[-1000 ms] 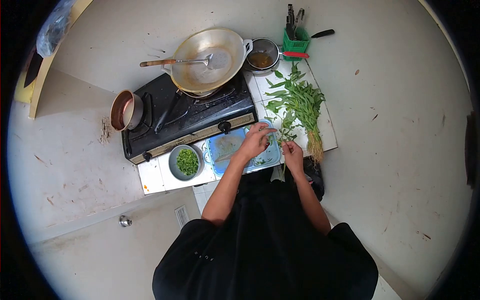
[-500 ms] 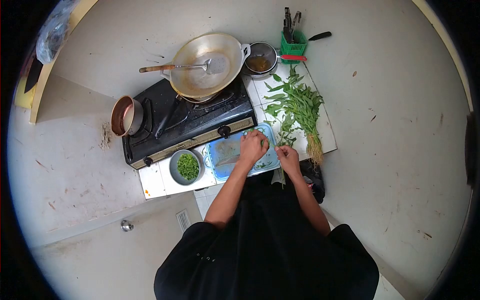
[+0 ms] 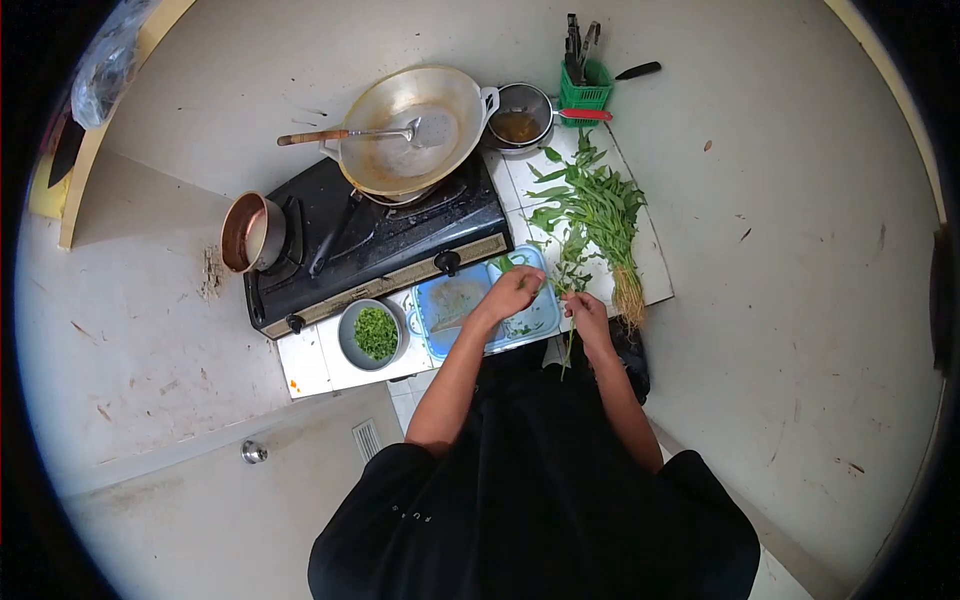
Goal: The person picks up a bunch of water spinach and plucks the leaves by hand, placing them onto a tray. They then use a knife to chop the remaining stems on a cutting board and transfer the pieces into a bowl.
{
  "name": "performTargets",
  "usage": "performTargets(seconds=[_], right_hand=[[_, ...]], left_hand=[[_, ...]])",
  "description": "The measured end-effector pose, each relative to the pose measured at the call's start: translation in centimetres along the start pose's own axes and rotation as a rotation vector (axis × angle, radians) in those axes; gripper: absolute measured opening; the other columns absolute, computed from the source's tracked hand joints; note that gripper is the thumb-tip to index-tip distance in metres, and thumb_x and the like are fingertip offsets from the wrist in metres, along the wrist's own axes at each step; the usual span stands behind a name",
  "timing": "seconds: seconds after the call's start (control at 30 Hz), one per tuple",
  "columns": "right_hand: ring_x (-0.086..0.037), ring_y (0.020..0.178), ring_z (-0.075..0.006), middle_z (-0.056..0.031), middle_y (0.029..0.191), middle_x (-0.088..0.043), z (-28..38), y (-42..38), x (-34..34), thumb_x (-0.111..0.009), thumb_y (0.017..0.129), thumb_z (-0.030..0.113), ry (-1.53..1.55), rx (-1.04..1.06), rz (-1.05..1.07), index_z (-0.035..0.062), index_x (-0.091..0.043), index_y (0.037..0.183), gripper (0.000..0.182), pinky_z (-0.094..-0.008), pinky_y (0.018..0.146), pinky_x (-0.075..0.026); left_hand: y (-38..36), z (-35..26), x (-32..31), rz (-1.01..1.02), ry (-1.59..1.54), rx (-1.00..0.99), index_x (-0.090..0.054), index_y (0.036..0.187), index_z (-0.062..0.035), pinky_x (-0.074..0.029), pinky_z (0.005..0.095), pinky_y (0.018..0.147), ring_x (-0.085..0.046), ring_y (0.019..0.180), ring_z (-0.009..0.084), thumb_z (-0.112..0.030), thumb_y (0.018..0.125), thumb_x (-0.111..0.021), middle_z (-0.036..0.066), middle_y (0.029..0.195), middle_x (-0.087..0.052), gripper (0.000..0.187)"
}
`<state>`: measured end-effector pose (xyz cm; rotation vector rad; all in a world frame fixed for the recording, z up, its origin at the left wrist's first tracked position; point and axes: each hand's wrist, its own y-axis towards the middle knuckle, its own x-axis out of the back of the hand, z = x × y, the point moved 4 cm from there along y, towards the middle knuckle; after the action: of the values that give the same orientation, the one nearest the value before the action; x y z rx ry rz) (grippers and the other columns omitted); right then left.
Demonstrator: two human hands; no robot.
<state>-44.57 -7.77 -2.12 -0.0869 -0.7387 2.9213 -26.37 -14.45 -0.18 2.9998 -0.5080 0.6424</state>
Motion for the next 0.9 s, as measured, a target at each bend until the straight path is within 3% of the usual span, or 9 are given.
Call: performTargets(seconds=[0.07,0.23,0.43,0.53,0.6,0.67,0.73,0.77,0.9], right_hand=[[-0.05,0.07,-0.0081,0.0003,0.075,-0.056,-0.1,0.2,-0.2,-0.059,0.097,0.025,0.016,0.004,0.002,-0.0026,-0.068,0.098,0.03,-0.0229,0.068,-0.039],[-0.05,0.07,-0.0082,0.0004,0.075,-0.056,-0.4,0.2,-0.2,-0.06,0.096,0.027,0.03,0.008,0.006,-0.0017,-0.068,0.097,0.03,-0.023,0.068,-0.039],[-0.051,0.069,-0.0085,-0.0007,0.075,-0.058,-0.8,-0.1,-1.2,-0.06,0.095,0.021,-0.04,0.032,0.074,-0.0015,-0.069,0.094,0.024,-0.0238,0.066,-0.04],[-0.051,0.071,-0.0082,-0.0009,0.077,-0.058,-0.7,-0.1,-0.3,-0.06,0.095,0.022,-0.01,0.023,0.02,-0.0017,-0.068,0.095,0.025,-0.0237,0.068,-0.04],[-0.052,0.073,-0.0081,-0.0008,0.078,-0.059,0.4,-0.3,0.0,-0.06,0.096,0.023,0.0,0.017,-0.001,-0.0017,-0.067,0.096,0.025,-0.0236,0.069,-0.04],[-0.052,0.074,-0.008,-0.0008,0.079,-0.059,1.6,-0.5,0.1,-0.06,0.096,0.024,0.011,0.009,-0.029,-0.0016,-0.067,0.097,0.026,-0.0236,0.069,-0.04],[-0.052,0.072,-0.0086,-0.0004,0.075,-0.059,2.2,-0.1,-0.5,-0.06,0.096,0.027,0.095,0.031,-0.047,-0.0011,-0.066,0.1,0.029,-0.024,0.069,-0.04],[-0.053,0.075,-0.009,-0.0004,0.079,-0.06,1.9,0.2,-0.7,-0.06,0.097,0.028,0.146,0.021,-0.039,-0.0001,-0.065,0.104,0.03,-0.0239,0.07,-0.041],[-0.057,0.082,-0.0107,-0.0011,0.091,-0.062,1.5,0.8,-2.3,-0.061,0.096,0.032,0.363,-0.068,-0.016,0.0028,-0.065,0.107,0.032,-0.0247,0.072,-0.042]], left_hand=[[-0.5,0.0,-1.3,0.153,0.042,0.104,-0.067,0.101,0.0035,-0.049,0.0368,0.083,-0.063,0.092,0.0317,-0.024,0.092,-0.061,0.02,0.099,-0.065,0.029],[-0.8,0.5,-1.2,0.015,-0.063,0.118,-0.072,0.091,-0.0022,-0.05,0.0374,0.083,-0.065,0.092,0.0293,-0.023,0.088,-0.064,0.016,0.098,-0.068,0.023],[-1.0,-0.7,-0.2,-0.073,0.473,0.147,-0.073,0.089,-0.0061,-0.05,0.0431,0.087,-0.065,0.094,0.031,-0.018,0.088,-0.058,0.011,0.098,-0.07,0.02],[-0.5,1.7,0.7,-0.191,0.37,0.292,-0.071,0.098,-0.0041,-0.047,0.046,0.091,-0.062,0.101,0.0346,-0.021,0.089,-0.058,0.016,0.106,-0.067,0.023],[-0.6,3.7,0.4,-0.364,0.399,0.057,-0.065,0.111,0.0,-0.045,0.0477,0.093,-0.057,0.108,0.0401,-0.024,0.091,-0.059,0.023,0.112,-0.063,0.032],[-1.3,1.2,1.0,-0.37,0.378,0.094,-0.059,0.12,0.0034,-0.045,0.0469,0.095,-0.054,0.112,0.0436,-0.028,0.093,-0.058,0.028,0.115,-0.06,0.041],[-1.6,-0.4,1.1,-0.176,0.092,0.157,-0.059,0.12,0.0033,-0.044,0.0379,0.097,-0.058,0.112,0.034,-0.03,0.097,-0.055,0.024,0.118,-0.061,0.04],[-2.3,-1.0,0.3,-0.073,-0.152,0.224,-0.061,0.113,0.0035,-0.046,0.0358,0.091,-0.061,0.101,0.0248,-0.035,0.098,-0.054,0.018,0.108,-0.065,0.042],[-4.7,-4.7,-2.2,0.258,-0.161,0.247,-0.064,0.109,0.0036,-0.048,0.0316,0.081,-0.061,0.089,0.0151,-0.028,0.098,-0.057,0.012,0.096,-0.068,0.034]])
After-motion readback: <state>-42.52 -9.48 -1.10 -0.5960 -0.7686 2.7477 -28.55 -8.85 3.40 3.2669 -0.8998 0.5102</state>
